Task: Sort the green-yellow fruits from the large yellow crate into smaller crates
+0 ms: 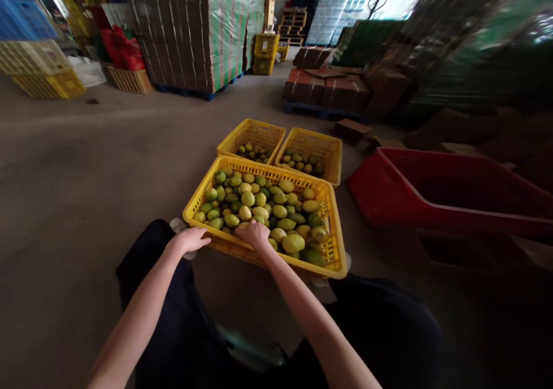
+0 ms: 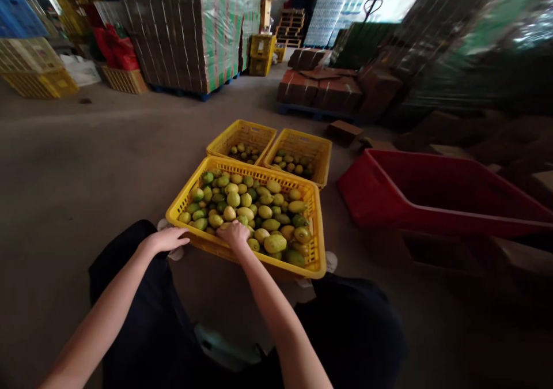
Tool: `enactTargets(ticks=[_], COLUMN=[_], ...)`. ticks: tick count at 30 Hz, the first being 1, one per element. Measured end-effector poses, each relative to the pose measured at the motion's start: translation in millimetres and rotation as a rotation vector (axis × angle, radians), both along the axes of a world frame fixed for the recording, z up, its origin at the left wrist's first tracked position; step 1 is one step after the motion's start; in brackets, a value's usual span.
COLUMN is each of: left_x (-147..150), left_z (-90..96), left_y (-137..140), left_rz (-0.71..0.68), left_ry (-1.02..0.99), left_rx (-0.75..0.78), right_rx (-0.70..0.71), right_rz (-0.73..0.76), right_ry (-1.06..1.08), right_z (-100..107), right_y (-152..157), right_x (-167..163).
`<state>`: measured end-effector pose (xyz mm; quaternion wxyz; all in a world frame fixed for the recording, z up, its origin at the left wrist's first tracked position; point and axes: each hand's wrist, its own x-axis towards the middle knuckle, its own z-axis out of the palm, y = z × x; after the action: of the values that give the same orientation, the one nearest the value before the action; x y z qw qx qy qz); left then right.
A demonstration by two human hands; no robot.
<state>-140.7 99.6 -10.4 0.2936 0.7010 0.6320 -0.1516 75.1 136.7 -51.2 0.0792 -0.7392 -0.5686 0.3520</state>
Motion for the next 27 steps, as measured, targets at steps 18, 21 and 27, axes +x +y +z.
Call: enactTargets(ticks=[18, 21, 27], left_x=[-0.1, 17.6, 87.6], left_z=[4.0, 5.7, -5.4], left_y=[-1.9, 17.0, 58.8], left_rz=[-0.021, -0.067, -0.065], left_ry=[-0.092, -0.128, -0.064], left_rx=[0.036, 0.101, 0.172], right_rx=[0.132, 0.147, 0.099], right_rz=[-0.725, -0.780, -0.542], right_ry=[1.662, 1.714, 1.636], right_z=[81.6, 75.0, 92.9], right_y=[27.5, 29.4, 22.6], right_x=[152.5, 155.6, 139.6])
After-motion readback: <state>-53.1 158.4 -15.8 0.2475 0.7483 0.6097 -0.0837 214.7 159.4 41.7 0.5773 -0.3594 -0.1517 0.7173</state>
